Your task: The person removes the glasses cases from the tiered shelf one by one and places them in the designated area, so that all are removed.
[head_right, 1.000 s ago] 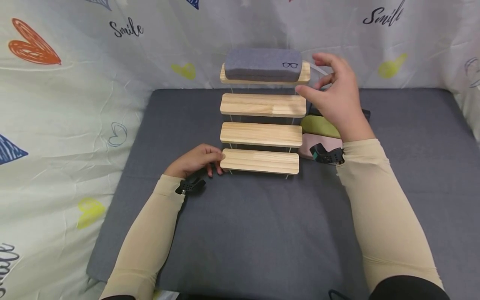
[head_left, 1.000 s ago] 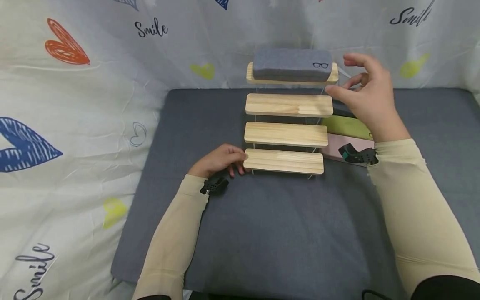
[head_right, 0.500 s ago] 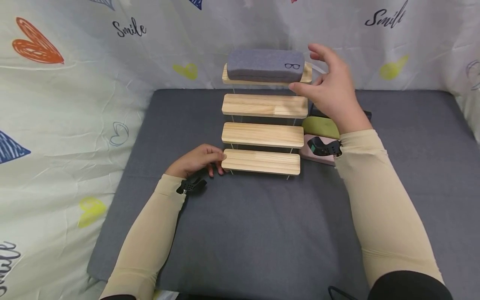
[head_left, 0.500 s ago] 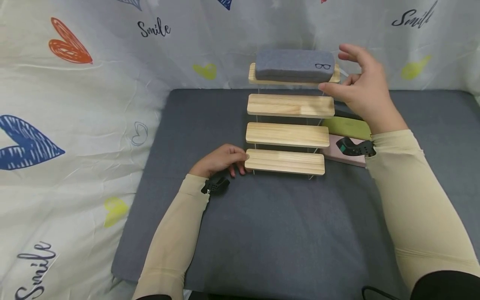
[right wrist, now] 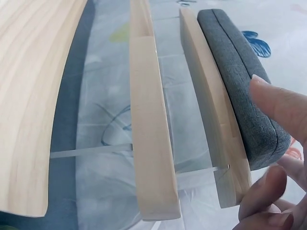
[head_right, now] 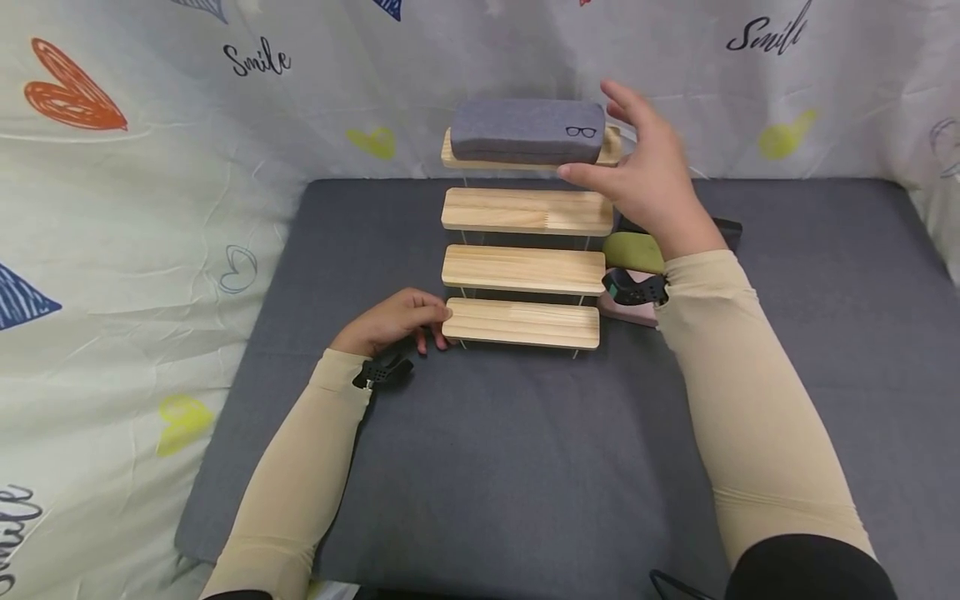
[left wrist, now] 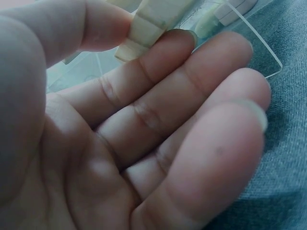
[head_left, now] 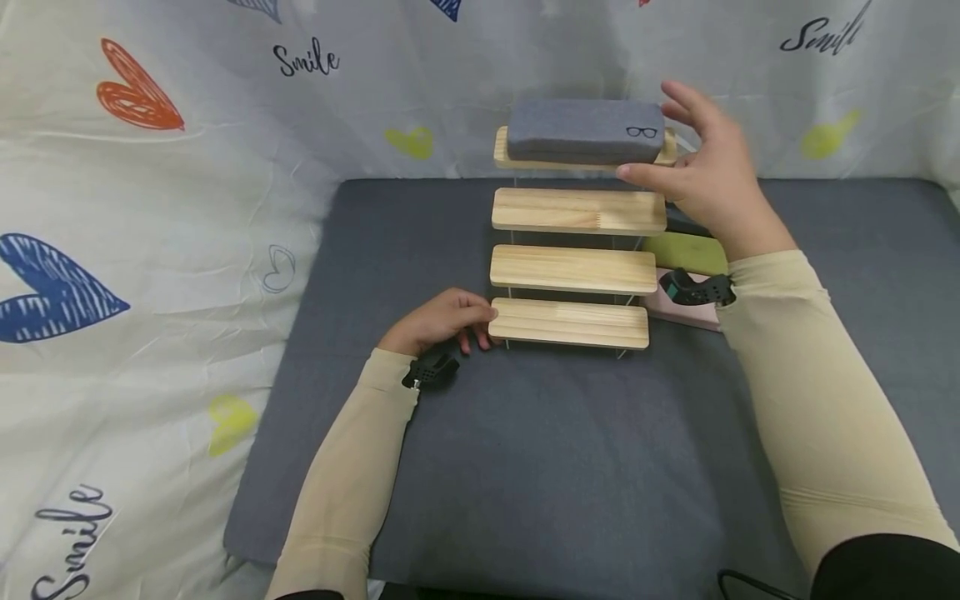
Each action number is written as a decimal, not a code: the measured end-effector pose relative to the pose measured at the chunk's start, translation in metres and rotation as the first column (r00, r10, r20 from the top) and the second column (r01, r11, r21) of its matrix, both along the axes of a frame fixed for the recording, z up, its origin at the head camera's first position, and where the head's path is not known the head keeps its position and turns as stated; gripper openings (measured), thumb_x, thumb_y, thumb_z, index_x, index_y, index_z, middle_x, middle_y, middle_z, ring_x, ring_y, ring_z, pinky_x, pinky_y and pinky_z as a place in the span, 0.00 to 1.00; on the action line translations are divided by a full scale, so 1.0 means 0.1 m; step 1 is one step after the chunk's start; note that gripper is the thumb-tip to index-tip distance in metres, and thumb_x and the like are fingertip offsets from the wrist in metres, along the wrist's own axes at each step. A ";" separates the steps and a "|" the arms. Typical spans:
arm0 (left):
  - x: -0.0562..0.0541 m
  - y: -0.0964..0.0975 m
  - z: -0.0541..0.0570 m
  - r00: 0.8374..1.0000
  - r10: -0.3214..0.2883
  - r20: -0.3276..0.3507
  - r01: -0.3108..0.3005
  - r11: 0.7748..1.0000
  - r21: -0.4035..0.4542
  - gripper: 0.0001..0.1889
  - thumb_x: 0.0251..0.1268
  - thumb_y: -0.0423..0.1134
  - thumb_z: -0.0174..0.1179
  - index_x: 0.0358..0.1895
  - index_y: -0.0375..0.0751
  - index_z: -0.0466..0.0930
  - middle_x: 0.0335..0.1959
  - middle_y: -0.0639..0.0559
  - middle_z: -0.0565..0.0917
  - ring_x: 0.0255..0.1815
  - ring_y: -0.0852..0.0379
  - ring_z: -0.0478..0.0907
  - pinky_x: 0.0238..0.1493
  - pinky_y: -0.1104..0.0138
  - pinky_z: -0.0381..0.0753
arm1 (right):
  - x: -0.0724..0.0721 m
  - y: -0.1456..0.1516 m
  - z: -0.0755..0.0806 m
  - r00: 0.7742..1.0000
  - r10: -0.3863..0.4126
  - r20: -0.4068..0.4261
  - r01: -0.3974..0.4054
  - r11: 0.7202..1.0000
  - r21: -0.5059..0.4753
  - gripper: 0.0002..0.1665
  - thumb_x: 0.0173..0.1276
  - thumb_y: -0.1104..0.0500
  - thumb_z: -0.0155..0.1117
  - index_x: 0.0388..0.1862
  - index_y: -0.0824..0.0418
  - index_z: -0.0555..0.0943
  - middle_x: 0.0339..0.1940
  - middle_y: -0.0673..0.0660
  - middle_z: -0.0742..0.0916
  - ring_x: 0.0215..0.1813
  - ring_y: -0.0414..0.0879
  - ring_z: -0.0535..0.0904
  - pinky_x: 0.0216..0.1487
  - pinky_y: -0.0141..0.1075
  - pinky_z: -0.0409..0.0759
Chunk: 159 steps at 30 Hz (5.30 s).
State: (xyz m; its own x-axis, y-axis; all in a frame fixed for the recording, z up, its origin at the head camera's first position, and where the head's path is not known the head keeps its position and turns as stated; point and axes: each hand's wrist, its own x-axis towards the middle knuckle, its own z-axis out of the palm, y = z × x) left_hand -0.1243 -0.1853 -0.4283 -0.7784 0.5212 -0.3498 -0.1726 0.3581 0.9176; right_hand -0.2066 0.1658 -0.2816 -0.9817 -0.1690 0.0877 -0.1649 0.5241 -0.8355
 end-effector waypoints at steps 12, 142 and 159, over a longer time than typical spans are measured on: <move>0.00 0.00 0.01 1.000 0.002 -0.003 -0.002 1.000 -0.002 0.18 0.78 0.45 0.57 0.46 0.34 0.90 0.32 0.45 0.90 0.30 0.54 0.85 0.26 0.65 0.83 | -0.03 0.00 -0.02 0.999 0.030 -0.038 -0.027 0.996 0.085 0.48 0.73 0.48 0.72 0.85 0.36 0.60 0.84 0.50 0.65 0.13 0.41 0.60 0.18 0.32 0.63; 0.04 0.00 0.01 0.999 0.027 -0.021 -0.027 1.000 -0.007 0.17 0.76 0.46 0.58 0.42 0.35 0.90 0.34 0.44 0.91 0.32 0.52 0.87 0.28 0.64 0.85 | 1.39 0.72 -0.87 0.999 0.036 0.001 -0.020 0.597 -0.802 0.45 0.53 0.96 0.54 0.72 0.76 0.73 0.71 0.62 0.73 0.58 0.49 0.84 0.48 0.34 0.88; 0.02 0.03 0.01 1.000 0.024 -0.012 -0.025 1.000 -0.012 0.17 0.77 0.46 0.57 0.40 0.36 0.90 0.33 0.44 0.91 0.31 0.52 0.86 0.28 0.63 0.85 | 1.60 0.87 -1.01 0.999 0.029 -0.015 -0.029 0.574 -0.818 0.47 0.51 0.99 0.49 0.73 0.82 0.67 0.72 0.65 0.71 0.62 0.50 0.80 0.51 0.34 0.87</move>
